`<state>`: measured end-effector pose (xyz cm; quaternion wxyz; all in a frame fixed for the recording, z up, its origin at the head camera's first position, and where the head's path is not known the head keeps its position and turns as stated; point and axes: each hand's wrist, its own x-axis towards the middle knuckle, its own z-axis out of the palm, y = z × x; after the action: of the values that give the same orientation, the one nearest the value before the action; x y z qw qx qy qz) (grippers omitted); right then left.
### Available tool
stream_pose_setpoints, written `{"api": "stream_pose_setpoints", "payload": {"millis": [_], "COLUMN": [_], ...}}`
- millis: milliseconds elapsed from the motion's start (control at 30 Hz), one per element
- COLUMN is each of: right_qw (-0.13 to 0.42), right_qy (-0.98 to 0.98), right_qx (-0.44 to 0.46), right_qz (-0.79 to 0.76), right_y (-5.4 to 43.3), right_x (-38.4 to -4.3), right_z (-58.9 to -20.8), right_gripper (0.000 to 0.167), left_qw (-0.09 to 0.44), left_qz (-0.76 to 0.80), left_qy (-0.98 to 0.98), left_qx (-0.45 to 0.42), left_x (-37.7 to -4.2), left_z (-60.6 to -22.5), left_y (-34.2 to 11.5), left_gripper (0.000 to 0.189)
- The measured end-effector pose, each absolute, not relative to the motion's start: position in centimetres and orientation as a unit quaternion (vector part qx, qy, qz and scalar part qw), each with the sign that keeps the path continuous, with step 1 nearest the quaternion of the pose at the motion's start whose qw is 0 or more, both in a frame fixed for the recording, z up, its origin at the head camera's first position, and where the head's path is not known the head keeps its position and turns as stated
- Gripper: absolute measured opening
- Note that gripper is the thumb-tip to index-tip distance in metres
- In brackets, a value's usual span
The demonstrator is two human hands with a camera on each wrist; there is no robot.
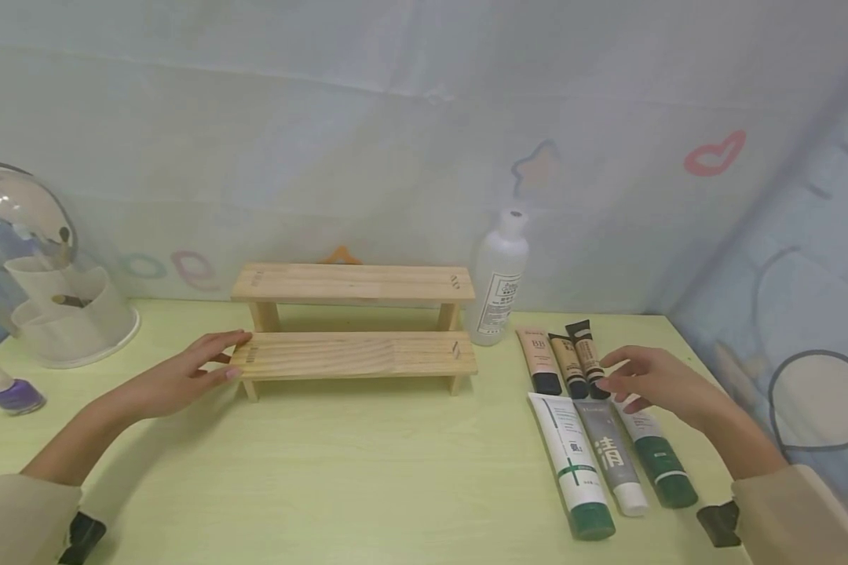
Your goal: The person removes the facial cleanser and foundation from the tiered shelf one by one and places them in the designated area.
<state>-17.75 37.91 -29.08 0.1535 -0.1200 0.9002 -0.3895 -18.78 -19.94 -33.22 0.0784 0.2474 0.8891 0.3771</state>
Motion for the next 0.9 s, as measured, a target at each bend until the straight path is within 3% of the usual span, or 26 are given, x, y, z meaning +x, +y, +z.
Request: {"api": "stream_pose_setpoints", "payload": {"millis": [367, 900], "right_qw": [0.121, 0.007], "right_qy": [0.908, 0.936], "right_qx": [-0.138, -0.149], "right_qz": [-0.376, -0.318], "right_y": [33.0, 26.3], "right_x": [-19.6, -21.1], "right_z": [-28.0, -26.8], "right_gripper": [0.047, 0.045], "left_qw": [0.079, 0.073], "left_qz": [0.373, 0.367], "left_qy": [0.892, 0.895], "left_qx": [0.244, 0.245], "left_x": [-18.8, -18.8], "left_z": [-33.2, -33.3], "left_y": [-19.9, -20.0], "left_gripper": [0.058, 0.059]}}
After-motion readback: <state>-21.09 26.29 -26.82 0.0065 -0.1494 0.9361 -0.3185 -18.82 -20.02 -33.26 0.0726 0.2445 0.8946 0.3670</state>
